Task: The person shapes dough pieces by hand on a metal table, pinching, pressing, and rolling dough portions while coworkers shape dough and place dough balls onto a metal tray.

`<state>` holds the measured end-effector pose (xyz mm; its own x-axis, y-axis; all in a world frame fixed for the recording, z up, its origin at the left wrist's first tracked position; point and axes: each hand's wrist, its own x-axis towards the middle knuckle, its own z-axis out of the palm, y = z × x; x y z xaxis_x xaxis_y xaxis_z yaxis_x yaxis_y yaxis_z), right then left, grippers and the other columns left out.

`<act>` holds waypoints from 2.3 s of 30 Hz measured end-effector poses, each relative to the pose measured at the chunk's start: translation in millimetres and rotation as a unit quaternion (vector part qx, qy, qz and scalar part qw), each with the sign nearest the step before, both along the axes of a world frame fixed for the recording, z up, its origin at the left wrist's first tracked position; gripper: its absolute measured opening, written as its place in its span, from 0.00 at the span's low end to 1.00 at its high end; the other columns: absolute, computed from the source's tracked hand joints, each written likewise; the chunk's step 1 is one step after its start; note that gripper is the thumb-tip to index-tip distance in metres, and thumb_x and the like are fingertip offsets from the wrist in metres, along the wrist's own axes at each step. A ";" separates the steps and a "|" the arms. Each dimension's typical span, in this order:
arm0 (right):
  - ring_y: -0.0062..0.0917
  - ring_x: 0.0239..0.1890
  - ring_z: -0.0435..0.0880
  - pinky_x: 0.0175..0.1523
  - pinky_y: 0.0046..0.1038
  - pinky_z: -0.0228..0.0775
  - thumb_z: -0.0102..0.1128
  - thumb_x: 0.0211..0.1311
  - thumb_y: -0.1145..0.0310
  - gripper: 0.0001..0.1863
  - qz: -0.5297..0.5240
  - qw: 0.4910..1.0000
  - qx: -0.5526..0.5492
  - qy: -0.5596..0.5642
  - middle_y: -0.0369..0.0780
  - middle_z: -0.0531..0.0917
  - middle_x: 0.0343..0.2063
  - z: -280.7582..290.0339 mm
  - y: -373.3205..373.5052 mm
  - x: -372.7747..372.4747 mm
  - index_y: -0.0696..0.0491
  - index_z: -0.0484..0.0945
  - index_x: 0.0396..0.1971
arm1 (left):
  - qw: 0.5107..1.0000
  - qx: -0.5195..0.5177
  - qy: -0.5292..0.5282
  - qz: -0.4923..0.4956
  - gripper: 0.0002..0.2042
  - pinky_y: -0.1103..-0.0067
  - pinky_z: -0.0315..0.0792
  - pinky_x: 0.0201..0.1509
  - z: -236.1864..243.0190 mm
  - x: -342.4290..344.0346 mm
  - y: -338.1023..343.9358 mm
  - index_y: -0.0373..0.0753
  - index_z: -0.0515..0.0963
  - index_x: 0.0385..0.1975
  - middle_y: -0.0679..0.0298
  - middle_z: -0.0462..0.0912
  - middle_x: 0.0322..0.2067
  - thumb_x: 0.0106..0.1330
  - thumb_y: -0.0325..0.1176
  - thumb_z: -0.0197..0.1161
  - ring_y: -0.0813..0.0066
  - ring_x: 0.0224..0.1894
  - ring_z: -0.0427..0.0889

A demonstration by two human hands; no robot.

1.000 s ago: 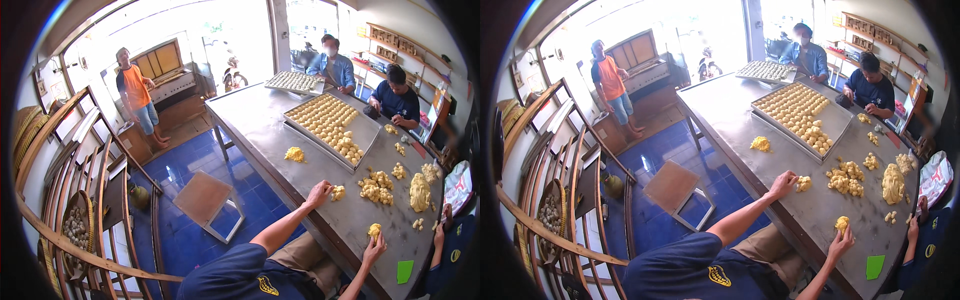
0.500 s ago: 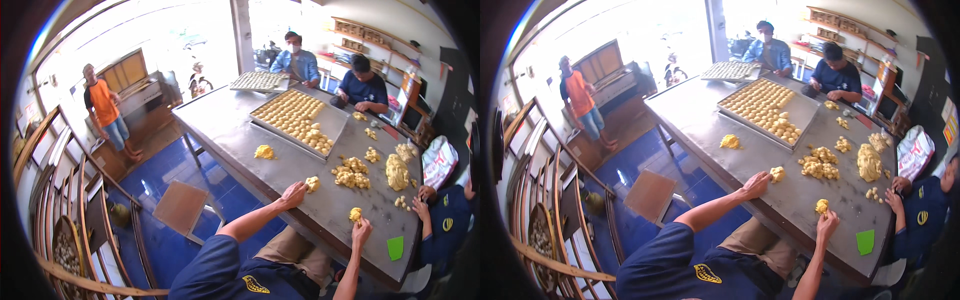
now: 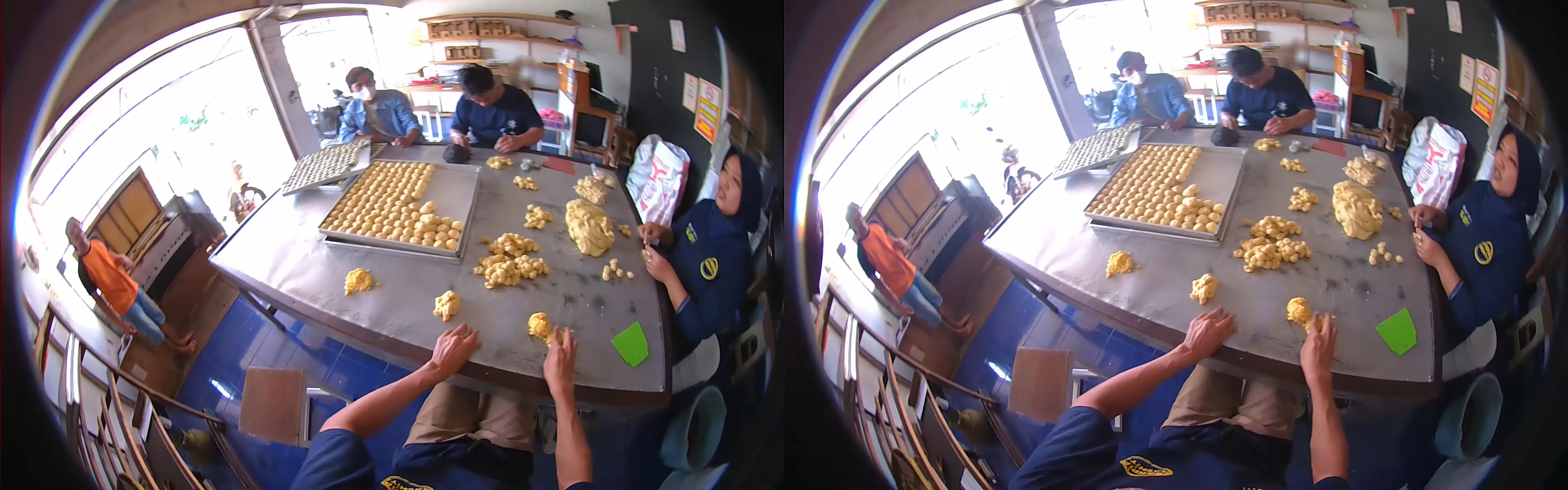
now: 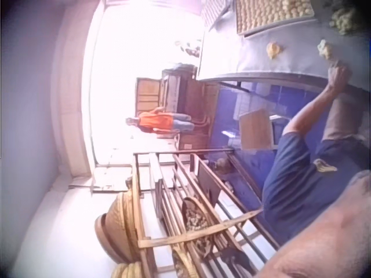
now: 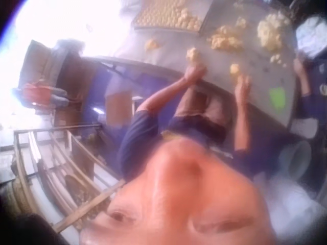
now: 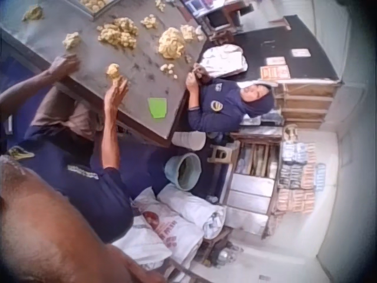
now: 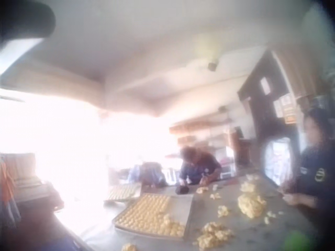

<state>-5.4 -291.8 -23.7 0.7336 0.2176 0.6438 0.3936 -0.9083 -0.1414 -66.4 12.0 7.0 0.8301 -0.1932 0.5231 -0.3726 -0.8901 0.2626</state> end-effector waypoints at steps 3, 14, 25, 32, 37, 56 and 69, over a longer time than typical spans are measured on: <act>0.47 0.54 0.78 0.59 0.42 0.68 0.61 0.63 0.79 0.21 0.051 0.977 0.088 0.185 0.53 0.78 0.56 31.9 -4.5 -10.0 0.64 0.79 0.57 | 0.951 0.169 0.248 0.076 0.16 0.59 0.76 0.60 53.1 19.1 -27.7 0.37 0.81 0.46 0.56 0.86 0.42 0.68 0.44 0.64 0.53 0.51 0.84; 0.48 0.37 0.79 0.45 0.46 0.70 0.63 0.52 0.81 0.02 0.129 0.981 0.078 0.121 0.49 0.80 0.28 39.5 -2.2 25.5 0.60 0.81 0.27 | 1.000 0.001 0.026 -0.015 0.20 0.49 0.47 0.78 9.1 101.9 6.1 0.31 0.71 0.47 0.47 0.71 0.49 0.63 0.41 0.62 0.43 0.61 0.67; 0.50 0.70 0.69 0.74 0.40 0.61 0.45 0.65 0.86 0.24 0.107 0.975 -0.008 0.194 0.59 0.69 0.68 25.8 -9.5 -3.8 0.70 0.73 0.62 | 0.973 0.204 -0.066 0.090 0.18 0.54 0.54 0.73 -32.8 76.5 8.7 0.36 0.76 0.48 0.56 0.75 0.50 0.64 0.41 0.58 0.60 0.62 0.70; 0.53 0.56 0.80 0.63 0.43 0.70 0.51 0.63 0.86 0.21 0.104 0.950 0.109 0.273 0.57 0.82 0.53 56.9 -20.9 3.2 0.65 0.80 0.55 | 0.959 0.203 0.023 0.194 0.12 0.57 0.61 0.60 -7.4 46.2 -14.5 0.38 0.82 0.36 0.56 0.74 0.42 0.64 0.40 0.58 0.58 0.53 0.70; 0.48 0.52 0.79 0.61 0.42 0.71 0.56 0.57 0.86 0.21 0.101 0.982 0.023 0.156 0.52 0.81 0.52 37.0 -31.0 11.1 0.64 0.82 0.52 | 0.960 0.155 0.108 0.207 0.11 0.62 0.63 0.54 4.6 1.1 -26.3 0.36 0.77 0.45 0.57 0.73 0.42 0.66 0.33 0.58 0.59 0.53 0.71; 0.45 0.48 0.82 0.56 0.40 0.74 0.69 0.59 0.78 0.25 0.209 0.928 0.179 0.251 0.50 0.81 0.46 82.9 92.4 -26.4 0.60 0.80 0.58 | 0.838 -0.512 0.135 0.135 0.14 0.73 0.81 0.45 7.5 1.3 -22.8 0.35 0.85 0.48 0.52 0.90 0.37 0.73 0.38 0.64 0.67 0.39 0.90; 0.48 0.48 0.83 0.55 0.41 0.75 0.66 0.58 0.77 0.14 0.154 0.924 -0.070 0.342 0.53 0.83 0.43 108.5 144.9 18.8 0.64 0.85 0.45 | 0.898 -0.430 0.090 0.034 0.22 0.66 0.73 0.65 2.4 0.7 -20.9 0.31 0.75 0.59 0.48 0.76 0.54 0.64 0.18 0.58 0.51 0.59 0.76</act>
